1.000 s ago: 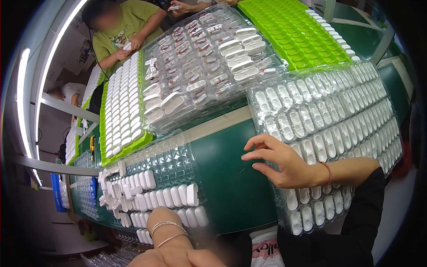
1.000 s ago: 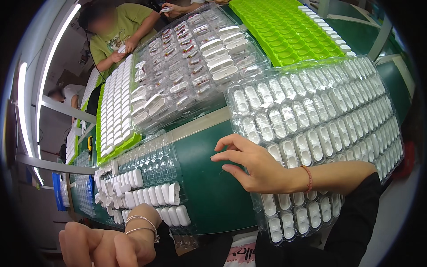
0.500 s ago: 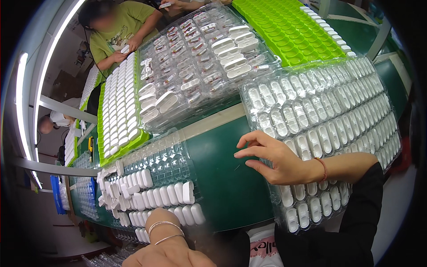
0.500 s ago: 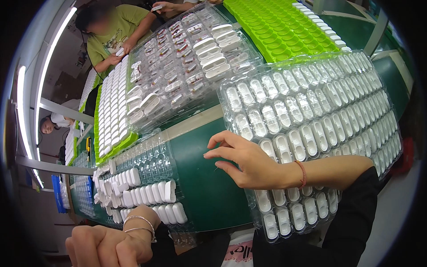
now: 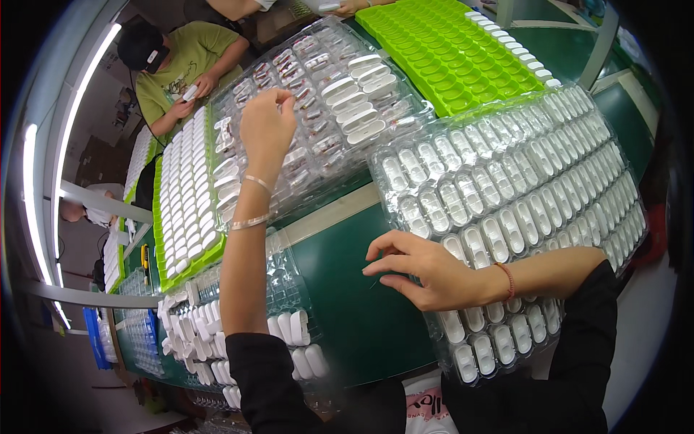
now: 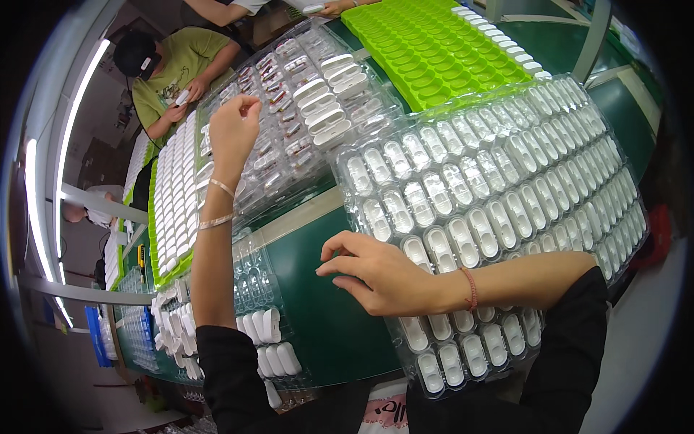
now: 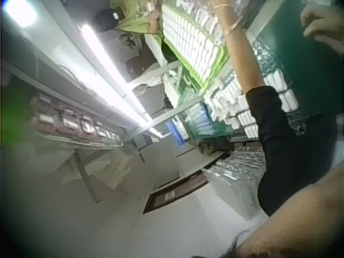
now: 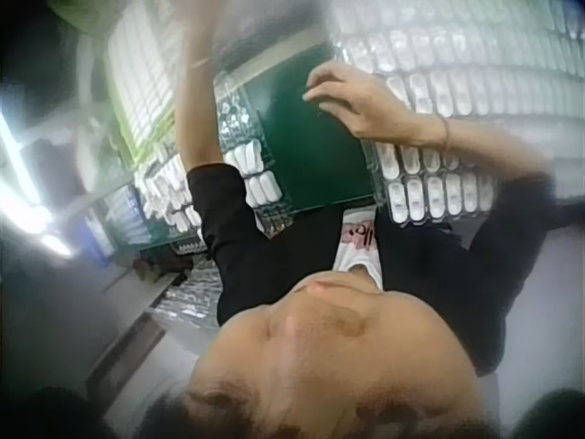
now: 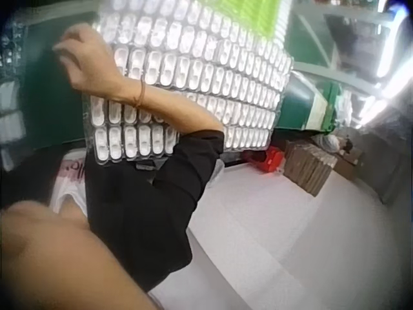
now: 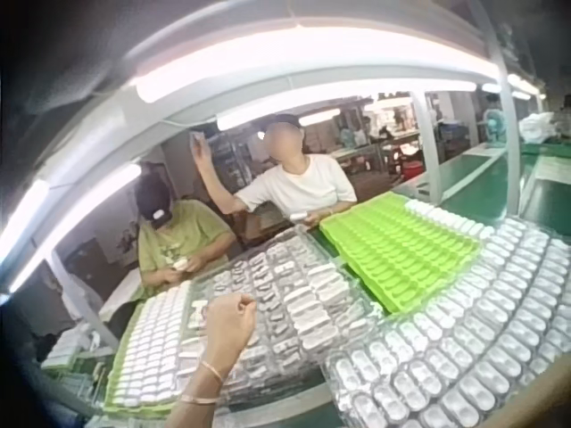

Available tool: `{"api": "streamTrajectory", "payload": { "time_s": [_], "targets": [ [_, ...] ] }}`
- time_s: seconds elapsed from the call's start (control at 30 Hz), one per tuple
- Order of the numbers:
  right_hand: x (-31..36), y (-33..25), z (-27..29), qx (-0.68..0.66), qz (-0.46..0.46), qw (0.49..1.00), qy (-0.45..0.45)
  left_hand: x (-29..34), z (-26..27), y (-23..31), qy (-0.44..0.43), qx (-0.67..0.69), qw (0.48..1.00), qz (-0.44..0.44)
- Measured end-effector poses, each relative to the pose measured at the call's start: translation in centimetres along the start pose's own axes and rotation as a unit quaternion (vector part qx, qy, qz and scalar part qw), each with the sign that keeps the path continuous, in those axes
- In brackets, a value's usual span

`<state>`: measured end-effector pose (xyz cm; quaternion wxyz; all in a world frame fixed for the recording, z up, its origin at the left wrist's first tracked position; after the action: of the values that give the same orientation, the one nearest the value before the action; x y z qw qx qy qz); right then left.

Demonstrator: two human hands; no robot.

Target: The person assembles small electronic components, likely wireless earbuds, by hand. They pick up white charging cases and small red circuit boards, insert the boards into the cases, and place the finished units into clear plastic trays on a green workbench.

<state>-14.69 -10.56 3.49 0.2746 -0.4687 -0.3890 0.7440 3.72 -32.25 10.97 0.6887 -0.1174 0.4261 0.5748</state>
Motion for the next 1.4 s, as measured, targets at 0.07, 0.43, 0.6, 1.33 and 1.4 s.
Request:
{"api": "streamTrajectory", "payload": {
  "time_s": [0.07,0.43,0.6,1.33,1.4],
  "targets": [
    [0.0,0.0,-0.1,0.008,-0.002,1.000,-0.003,-1.6,-4.9,-4.0,-0.044,-0.093,0.995,0.014],
    [0.5,0.2,0.1,0.026,0.015,1.000,-0.002,-3.7,-13.9,-9.1,-0.151,0.026,0.984,0.089],
    [0.6,0.4,0.0,0.030,0.034,0.999,0.013,-3.1,-13.1,-7.0,-0.085,-0.106,0.988,-0.067],
    [0.2,0.5,0.9,-0.021,-0.009,0.999,0.044,11.1,4.1,5.3,-0.127,0.464,0.834,0.270],
    [-0.3,-0.2,1.7,-0.045,-0.002,0.996,0.080,15.3,7.3,6.4,-0.147,0.468,0.821,0.293]
  ]
}}
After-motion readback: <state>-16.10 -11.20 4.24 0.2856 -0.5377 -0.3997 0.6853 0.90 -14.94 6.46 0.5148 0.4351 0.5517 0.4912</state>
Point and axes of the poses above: each hand's wrist, its own x-axis away from the middle knuckle, its own z-axis out of the back of the hand, y = z × x, the point moved 8 cm from there along -x, towards the middle knuckle, and after that the axes turned 10 degrees about y, right-handed, at the moved point
